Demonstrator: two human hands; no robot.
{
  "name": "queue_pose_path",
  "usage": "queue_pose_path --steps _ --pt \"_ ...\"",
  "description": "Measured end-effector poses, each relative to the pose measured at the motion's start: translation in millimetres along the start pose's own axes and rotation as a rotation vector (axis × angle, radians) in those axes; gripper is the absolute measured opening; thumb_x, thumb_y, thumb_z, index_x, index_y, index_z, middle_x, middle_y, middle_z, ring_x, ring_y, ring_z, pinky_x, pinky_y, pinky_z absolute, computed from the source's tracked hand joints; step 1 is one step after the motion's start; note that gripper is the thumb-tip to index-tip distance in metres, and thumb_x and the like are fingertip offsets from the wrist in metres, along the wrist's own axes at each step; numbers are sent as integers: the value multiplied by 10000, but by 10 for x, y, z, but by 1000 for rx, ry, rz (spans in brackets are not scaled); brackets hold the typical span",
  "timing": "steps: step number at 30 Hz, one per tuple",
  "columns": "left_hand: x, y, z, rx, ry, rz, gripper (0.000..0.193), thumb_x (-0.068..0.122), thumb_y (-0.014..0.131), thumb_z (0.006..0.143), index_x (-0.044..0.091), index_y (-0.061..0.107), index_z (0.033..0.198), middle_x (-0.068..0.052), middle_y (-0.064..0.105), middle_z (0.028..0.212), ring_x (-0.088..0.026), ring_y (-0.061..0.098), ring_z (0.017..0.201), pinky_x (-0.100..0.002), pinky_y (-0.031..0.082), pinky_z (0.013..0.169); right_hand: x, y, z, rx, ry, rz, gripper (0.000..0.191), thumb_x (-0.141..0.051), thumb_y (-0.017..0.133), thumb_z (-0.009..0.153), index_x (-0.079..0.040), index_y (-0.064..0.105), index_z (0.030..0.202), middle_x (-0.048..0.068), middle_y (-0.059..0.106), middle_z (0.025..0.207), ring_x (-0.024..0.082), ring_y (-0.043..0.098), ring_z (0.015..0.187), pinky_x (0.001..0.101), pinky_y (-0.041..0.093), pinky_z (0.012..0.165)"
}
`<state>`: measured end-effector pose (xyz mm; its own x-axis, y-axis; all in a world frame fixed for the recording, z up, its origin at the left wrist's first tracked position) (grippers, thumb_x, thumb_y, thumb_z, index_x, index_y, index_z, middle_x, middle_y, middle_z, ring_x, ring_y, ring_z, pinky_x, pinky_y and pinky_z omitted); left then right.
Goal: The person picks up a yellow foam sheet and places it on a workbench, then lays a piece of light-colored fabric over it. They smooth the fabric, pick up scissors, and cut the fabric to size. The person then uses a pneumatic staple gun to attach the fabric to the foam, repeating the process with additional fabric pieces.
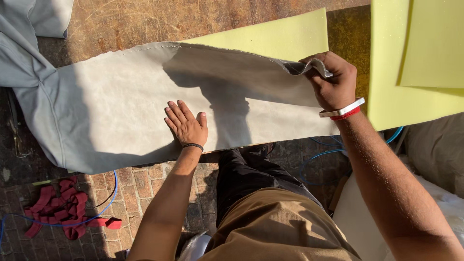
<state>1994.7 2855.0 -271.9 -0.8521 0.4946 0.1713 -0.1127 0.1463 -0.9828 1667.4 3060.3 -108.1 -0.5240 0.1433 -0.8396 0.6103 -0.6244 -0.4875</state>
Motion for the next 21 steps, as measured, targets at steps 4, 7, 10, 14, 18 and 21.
queue_pose_path --steps 4,7,10,14,18,21 --pt "478 304 -19 -241 101 258 893 654 357 1095 -148 226 1464 -295 52 1739 -464 -40 1617 -601 -45 1280 -80 -14 -223 -96 36 68 172 62 762 947 -13 722 1096 94 748 1089 162 728 1041 302 592 912" --pt "912 324 7 -54 220 9 980 647 371 983 -98 158 1584 -332 111 1658 -472 23 1551 -598 -1 1239 -47 -34 -366 -35 150 202 208 111 726 933 -2 711 1106 84 749 1099 147 729 1051 285 603 928" --pt "1250 355 -1 -52 298 25 982 651 364 994 -116 171 1576 -355 140 1642 -490 86 1543 -604 24 1241 2 -82 -407 42 195 242 212 126 732 951 11 715 1128 82 744 1086 139 720 1031 279 597 925" --pt "1620 383 -99 -184 339 14 1000 682 369 989 -114 191 1569 -374 229 1613 -489 204 1530 -600 47 1250 43 -132 -362 140 199 202 162 116 726 982 24 730 1116 89 750 1069 136 708 997 272 585 889" --pt "2126 529 -303 -794 362 60 852 641 211 1165 -103 554 1398 -324 649 1325 -450 476 1422 -625 -39 1368 68 -104 -377 153 218 289 151 85 727 979 4 731 1107 73 762 1049 126 731 989 271 621 913" --pt "2664 421 -342 -259 530 -44 970 653 381 1015 -111 182 1580 -374 301 1563 -476 269 1481 -633 61 1228 113 -79 -400 90 241 152 180 64 715 975 -1 748 1139 83 770 1079 129 726 1013 273 604 910"
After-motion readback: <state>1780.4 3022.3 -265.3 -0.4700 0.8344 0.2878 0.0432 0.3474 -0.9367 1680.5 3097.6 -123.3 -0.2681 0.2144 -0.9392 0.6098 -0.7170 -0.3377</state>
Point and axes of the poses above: each hand's wrist, its own z-axis towards the middle knuckle, its own y-axis out of the palm, x = y × z, the point moved 3 cm from there along z, towards the middle knuckle
